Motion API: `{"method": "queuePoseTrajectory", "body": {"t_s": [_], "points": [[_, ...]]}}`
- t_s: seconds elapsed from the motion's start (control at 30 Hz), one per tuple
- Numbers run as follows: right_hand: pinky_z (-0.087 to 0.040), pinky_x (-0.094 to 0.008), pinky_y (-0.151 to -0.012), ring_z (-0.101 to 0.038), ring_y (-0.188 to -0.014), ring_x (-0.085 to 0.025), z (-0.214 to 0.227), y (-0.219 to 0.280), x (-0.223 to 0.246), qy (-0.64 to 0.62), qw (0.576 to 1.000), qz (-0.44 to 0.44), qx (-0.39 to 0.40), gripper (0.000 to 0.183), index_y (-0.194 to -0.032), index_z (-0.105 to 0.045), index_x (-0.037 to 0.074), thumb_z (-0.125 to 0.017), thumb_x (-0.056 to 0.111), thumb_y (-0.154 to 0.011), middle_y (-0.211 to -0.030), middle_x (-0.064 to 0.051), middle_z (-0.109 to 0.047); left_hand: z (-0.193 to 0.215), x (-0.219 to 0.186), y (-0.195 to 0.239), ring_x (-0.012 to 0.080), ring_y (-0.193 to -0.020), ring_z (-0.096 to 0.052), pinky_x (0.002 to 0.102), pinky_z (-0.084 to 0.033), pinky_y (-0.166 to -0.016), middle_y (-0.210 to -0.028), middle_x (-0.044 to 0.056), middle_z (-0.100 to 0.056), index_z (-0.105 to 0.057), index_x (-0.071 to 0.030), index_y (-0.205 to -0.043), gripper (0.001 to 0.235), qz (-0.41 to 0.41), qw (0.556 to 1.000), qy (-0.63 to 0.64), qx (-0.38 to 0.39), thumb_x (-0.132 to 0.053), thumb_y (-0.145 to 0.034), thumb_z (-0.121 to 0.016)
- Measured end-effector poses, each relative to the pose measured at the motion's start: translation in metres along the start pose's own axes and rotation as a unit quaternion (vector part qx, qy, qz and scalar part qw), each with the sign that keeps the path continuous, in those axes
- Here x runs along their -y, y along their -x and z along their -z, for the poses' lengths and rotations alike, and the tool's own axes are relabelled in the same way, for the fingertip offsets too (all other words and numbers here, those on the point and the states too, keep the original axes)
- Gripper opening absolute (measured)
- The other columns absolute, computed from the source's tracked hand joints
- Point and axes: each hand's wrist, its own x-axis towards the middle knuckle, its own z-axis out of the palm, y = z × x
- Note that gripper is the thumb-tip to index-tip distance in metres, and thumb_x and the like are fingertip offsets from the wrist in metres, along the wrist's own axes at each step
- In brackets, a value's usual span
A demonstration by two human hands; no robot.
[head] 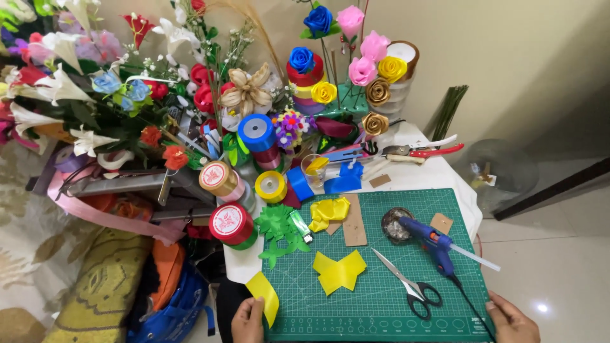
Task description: The person folds yellow paper strips and uses a hot glue gun to assemble them into a flower shape on a green cutting mat. The workspace contains various craft supplies, including ribbons, scissors, and completed artificial flowers.
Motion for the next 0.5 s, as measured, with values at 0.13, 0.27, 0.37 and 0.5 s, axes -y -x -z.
{"method": "queuePoseTrajectory", "body": {"t_s": [0.13, 0.27, 0.37, 0.5], "points": [[-0.052, -0.038, -0.092, -0.068, -0.097, -0.035, 0.004, 0.023, 0.011, -0.026, 0.999, -0.028, 0.005, 0.027, -0.128, -0.075, 0.005, -0.067, 0.002, -0.102, -0.114, -0.022, -0.075, 0.002, -0.005, 0.009, 0.0142, -0.068, -0.054, 0.031, -0.043, -0.063, -0.069, 0.007, -0.062, -0.075, 0.000, -0.080, 0.023, -0.021, 1.000, -0.015, -0.012, -0.020, -0.091, -0.075], [-0.053, -0.038, -0.089, -0.068, -0.094, -0.033, 0.006, 0.035, 0.009, -0.061, 0.998, -0.028, 0.006, 0.027, -0.126, -0.075, 0.000, -0.066, -0.001, -0.101, -0.110, -0.023, -0.075, 0.000, -0.004, 0.021, 0.0158, -0.058, -0.047, 0.032, -0.038, -0.057, -0.061, 0.008, -0.053, -0.069, 0.001, -0.077, 0.024, 0.002, 0.999, 0.014, -0.040, -0.017, -0.090, -0.075], [-0.054, -0.039, -0.086, -0.068, -0.091, -0.035, 0.006, 0.040, 0.010, -0.074, 0.996, -0.049, 0.000, 0.026, -0.125, -0.075, -0.002, -0.065, -0.003, -0.101, -0.108, -0.024, -0.075, 0.003, 0.020, 0.012, 0.0150, -0.056, -0.047, 0.030, -0.038, -0.054, -0.060, 0.009, -0.054, -0.071, 0.004, -0.078, 0.020, -0.033, 0.997, 0.059, -0.043, -0.013, -0.089, -0.075], [-0.054, -0.038, -0.088, -0.069, -0.094, -0.032, 0.007, 0.038, 0.002, -0.063, 0.997, -0.044, 0.001, 0.025, -0.125, -0.075, -0.002, -0.067, -0.001, -0.102, -0.110, -0.022, -0.076, 0.004, 0.018, 0.019, 0.0133, -0.048, -0.040, 0.028, -0.030, -0.047, -0.056, 0.007, -0.050, -0.071, 0.002, -0.077, 0.019, -0.044, 0.996, 0.050, -0.053, -0.014, -0.088, -0.075]]}}
